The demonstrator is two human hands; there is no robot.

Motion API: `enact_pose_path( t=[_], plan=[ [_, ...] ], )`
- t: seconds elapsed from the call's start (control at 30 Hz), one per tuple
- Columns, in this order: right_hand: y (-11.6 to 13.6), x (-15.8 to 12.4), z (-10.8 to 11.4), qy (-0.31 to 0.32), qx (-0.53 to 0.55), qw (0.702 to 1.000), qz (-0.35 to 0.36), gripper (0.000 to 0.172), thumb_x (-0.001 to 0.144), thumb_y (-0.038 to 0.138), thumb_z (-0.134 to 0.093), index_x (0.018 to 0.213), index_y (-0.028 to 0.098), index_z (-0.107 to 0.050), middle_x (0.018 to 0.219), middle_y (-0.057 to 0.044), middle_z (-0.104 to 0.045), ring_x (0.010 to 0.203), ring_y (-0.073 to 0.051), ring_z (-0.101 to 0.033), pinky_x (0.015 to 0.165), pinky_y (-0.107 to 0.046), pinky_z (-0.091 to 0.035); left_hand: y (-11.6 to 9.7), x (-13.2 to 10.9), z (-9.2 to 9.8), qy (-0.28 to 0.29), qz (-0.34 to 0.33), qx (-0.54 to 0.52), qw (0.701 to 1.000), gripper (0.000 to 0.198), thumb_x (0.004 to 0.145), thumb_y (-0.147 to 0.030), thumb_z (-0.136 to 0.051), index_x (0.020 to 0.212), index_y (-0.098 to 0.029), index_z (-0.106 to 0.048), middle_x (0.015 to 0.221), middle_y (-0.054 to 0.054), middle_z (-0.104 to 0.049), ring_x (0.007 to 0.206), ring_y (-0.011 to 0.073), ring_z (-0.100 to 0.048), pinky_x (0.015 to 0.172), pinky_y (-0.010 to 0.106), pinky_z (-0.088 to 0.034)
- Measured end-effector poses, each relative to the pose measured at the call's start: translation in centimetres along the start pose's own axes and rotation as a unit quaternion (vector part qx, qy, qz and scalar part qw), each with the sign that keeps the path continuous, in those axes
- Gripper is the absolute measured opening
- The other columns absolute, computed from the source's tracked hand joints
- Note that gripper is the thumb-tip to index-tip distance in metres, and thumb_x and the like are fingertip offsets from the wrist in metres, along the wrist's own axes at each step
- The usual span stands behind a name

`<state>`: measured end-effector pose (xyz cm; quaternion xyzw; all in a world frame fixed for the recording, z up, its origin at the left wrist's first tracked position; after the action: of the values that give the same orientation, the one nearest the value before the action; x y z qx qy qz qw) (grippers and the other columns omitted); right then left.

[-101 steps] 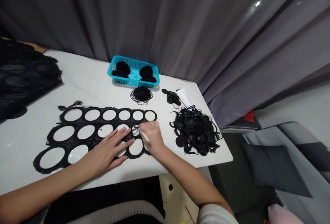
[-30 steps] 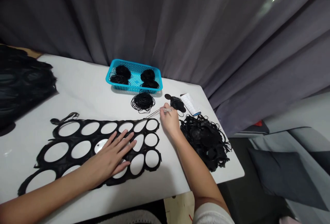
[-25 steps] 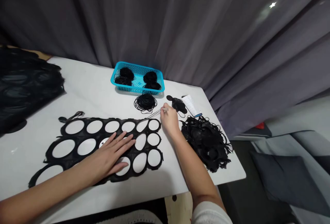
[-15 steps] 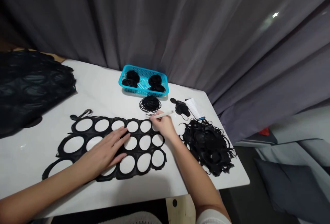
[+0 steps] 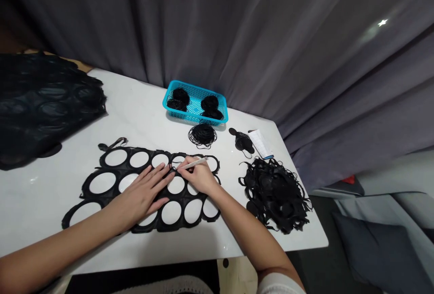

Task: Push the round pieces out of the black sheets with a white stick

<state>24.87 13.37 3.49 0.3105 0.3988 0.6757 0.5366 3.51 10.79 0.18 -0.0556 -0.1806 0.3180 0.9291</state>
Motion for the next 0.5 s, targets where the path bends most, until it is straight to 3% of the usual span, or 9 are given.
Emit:
enact_pose_path(
  t=[0.5],
  plan=[
    [0.05,0.32,-0.15,-0.008,-0.004,1.0,-0.007,0.009,0.09,0.028,-0.064,0.083,0.023,-0.067,0.093,-0.002,-0.074,0.093,-0.021,-0.064,0.085,-0.033,-0.046,0.05,0.07,-0.24,-0.002,-0.003,0.013,1.0,0.057,0.104,-0.05,-0.045,0.149,-0.017,-0.048,0.156,0.015,-0.047,0.148,0.0318,-0.038,0.12,0.05,-0.029]
  ],
)
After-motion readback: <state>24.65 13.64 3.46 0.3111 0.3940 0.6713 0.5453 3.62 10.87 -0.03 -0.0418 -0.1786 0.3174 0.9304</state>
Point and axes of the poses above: each hand's wrist, its own x-axis towards the middle knuckle, its own z-axis out of the back of the hand, y = z × x, the point moved 2 cm from there along x, towards the middle knuckle
